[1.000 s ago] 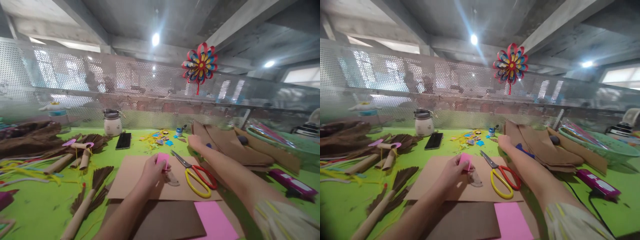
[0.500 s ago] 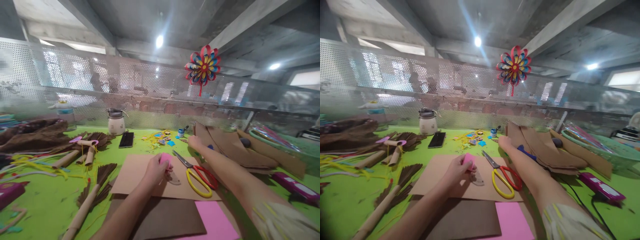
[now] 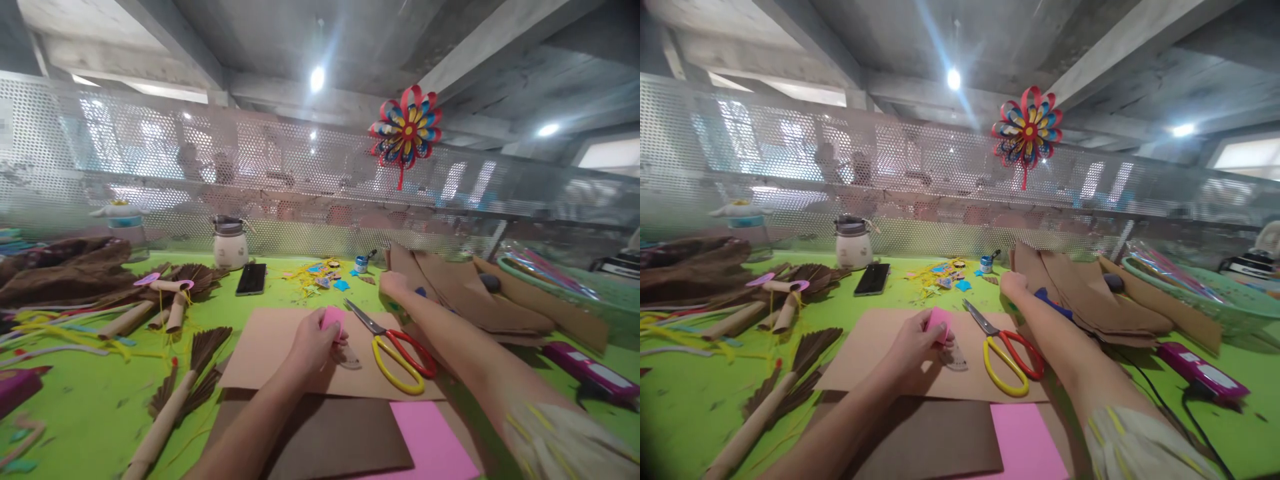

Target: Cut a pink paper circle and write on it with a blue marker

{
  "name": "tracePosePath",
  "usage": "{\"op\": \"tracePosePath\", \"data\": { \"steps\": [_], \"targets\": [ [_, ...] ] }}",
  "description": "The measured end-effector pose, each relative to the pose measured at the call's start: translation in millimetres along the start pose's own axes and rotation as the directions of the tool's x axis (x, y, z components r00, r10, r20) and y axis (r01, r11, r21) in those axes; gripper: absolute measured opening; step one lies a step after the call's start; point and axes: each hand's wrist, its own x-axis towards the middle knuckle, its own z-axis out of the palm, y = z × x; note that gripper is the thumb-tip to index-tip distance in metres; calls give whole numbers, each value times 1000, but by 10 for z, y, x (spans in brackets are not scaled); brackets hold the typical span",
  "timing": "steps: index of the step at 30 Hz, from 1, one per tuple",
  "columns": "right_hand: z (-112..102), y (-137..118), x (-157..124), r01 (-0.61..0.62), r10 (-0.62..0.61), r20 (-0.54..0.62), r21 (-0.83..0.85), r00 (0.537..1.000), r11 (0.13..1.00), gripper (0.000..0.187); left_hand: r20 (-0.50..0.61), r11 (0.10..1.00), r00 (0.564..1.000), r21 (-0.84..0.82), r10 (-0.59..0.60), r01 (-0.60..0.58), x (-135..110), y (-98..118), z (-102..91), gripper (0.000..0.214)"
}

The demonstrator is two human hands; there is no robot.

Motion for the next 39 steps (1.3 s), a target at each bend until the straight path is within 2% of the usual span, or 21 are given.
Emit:
{"op": "tracePosePath", "data": {
  "steps": [4, 7, 10, 12, 15, 17, 21, 25, 33, 36, 39],
  "targets": [
    [-154, 2, -134, 2, -2, -4, -12, 1000, 1000, 33, 29, 999, 1000, -49, 3, -1, -10, -11, 3, 13],
    [-318, -16, -383, 52, -52, -32, 4, 998, 999, 32, 42, 997, 999, -83, -1, 5, -28, 7, -1, 11],
    [-435, 14, -782, 171, -169, -38, 38, 985, 985, 29, 48, 993, 999, -120, -13, 19, -48, 8, 1, 9],
    [-460, 76, -1074, 276, -275, -22, 73, 961, 958, 38, 49, 989, 998, -145, -25, 32, -54, 0, 0, 10],
    [-426, 187, -1412, 380, -387, 40, 123, 921, 917, 35, 41, 983, 998, -177, -43, 49, -49, 10, -18, 11],
    [-376, 238, -1528, 417, -430, 86, 134, 899, 899, 41, 37, 979, 998, -195, -53, 59, -45, 44, -44, 15],
    [-271, 263, -1591, 444, -457, 128, 120, 880, 888, 51, 44, 970, 997, -235, -62, 70, -52, 128, -86, 21],
    [-193, 279, -1629, 420, -428, 111, 87, 897, 903, 57, 47, 963, 997, -262, -53, 63, -55, 131, -94, 18],
    [-193, 297, -1663, 374, -376, 63, 37, 925, 927, 41, 83, 975, 996, -217, -26, 43, -56, 104, -117, 11],
    [-222, 265, -1713, 404, -406, 32, 53, 913, 913, 41, 83, 978, 997, -208, -7, 24, -59, 108, -124, 11],
    [-200, 242, -1759, 438, -445, 65, 103, 893, 893, 34, 73, 978, 997, -209, 29, -13, -60, 114, -129, 12]
  ]
}}
